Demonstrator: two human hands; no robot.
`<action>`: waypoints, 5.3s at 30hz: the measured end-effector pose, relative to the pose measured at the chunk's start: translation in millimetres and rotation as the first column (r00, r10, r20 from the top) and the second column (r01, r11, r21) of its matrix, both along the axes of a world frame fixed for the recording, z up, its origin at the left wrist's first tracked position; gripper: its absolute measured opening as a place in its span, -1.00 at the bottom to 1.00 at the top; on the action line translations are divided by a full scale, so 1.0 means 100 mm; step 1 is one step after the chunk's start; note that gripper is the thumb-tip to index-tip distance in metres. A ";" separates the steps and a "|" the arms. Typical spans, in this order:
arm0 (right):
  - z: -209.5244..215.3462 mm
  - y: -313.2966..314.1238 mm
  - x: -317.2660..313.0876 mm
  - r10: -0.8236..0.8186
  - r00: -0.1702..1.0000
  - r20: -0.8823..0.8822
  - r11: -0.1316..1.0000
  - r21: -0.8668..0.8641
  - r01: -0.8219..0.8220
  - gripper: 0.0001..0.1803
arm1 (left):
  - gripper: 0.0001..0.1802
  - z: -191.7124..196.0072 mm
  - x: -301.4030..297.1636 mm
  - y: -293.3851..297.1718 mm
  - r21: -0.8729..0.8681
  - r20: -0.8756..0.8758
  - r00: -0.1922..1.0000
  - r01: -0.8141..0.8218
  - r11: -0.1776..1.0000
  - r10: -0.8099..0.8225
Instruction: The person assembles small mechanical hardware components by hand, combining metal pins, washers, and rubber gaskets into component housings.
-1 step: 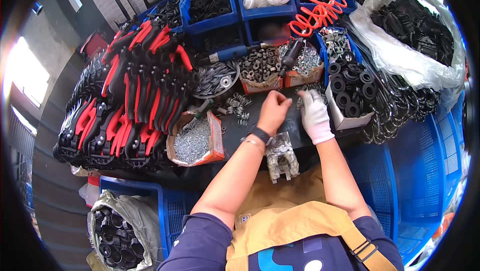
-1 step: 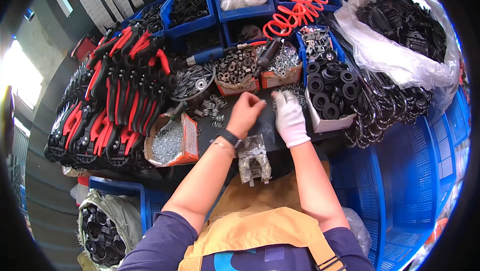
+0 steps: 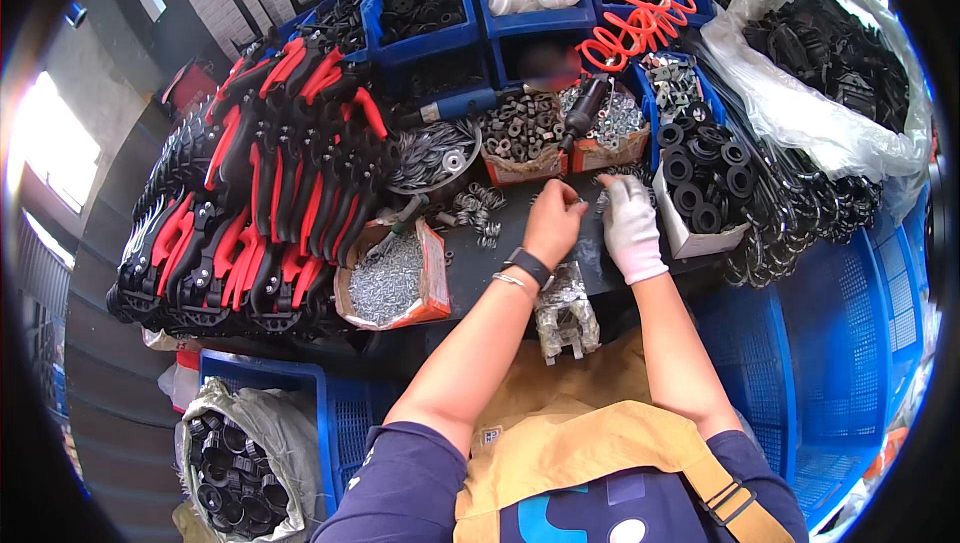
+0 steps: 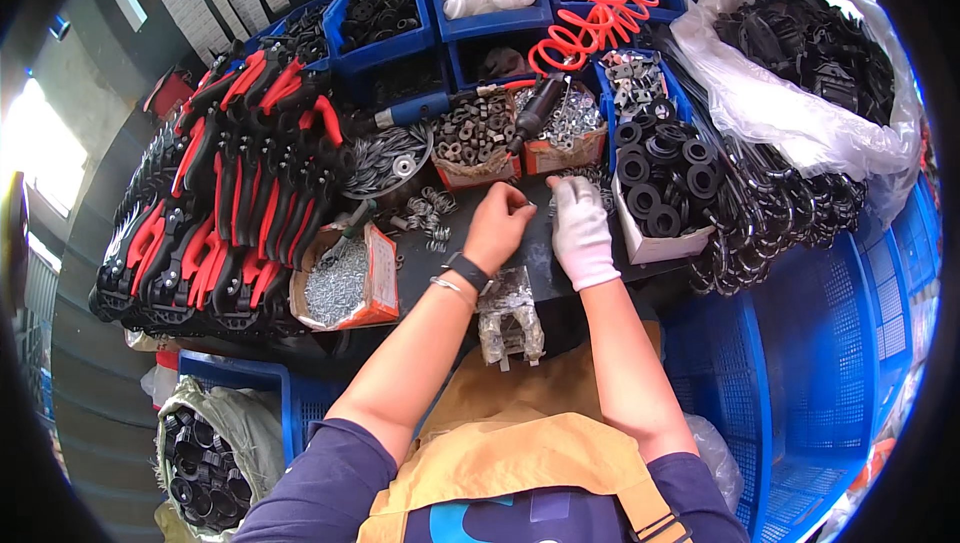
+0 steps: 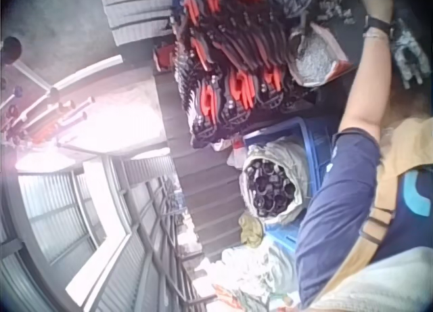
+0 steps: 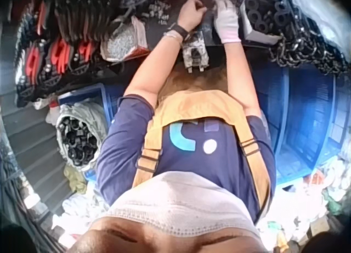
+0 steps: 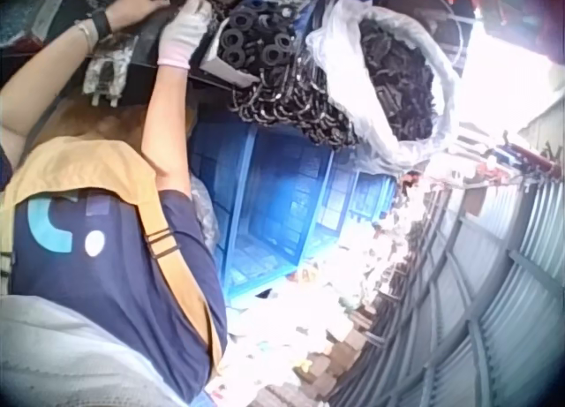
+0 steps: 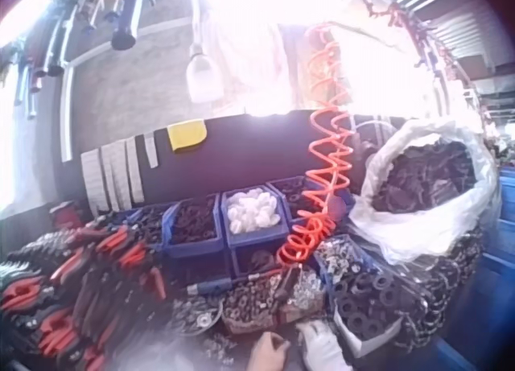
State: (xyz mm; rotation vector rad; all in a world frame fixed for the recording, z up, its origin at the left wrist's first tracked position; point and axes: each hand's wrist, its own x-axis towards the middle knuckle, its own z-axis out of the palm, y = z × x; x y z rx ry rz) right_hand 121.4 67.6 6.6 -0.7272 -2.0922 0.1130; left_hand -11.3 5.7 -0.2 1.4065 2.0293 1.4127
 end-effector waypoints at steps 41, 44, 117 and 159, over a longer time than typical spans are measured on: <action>0.15 -0.31 -0.35 0.251 0.961 -0.112 0.854 -0.442 -0.275 -0.75 | -0.81 0.15 -0.53 -0.62 0.132 -0.127 0.951 -0.267 0.955 0.283; 0.07 -0.19 -0.41 0.182 0.947 -0.266 0.573 -0.754 -0.322 -0.71 | -0.81 0.25 -0.54 -0.64 0.162 0.284 0.942 -0.233 0.959 0.181; 0.24 -0.23 -0.28 -0.090 0.744 -0.662 -0.151 -0.730 -0.667 -0.71 | -0.72 0.06 -0.35 -0.49 0.283 0.726 0.647 0.029 0.959 -0.234; 0.23 -0.33 -0.17 0.030 0.745 -0.667 -0.107 -0.743 -0.661 -0.70 | -0.72 0.09 -0.22 -0.62 0.325 0.858 0.406 0.047 0.945 -0.315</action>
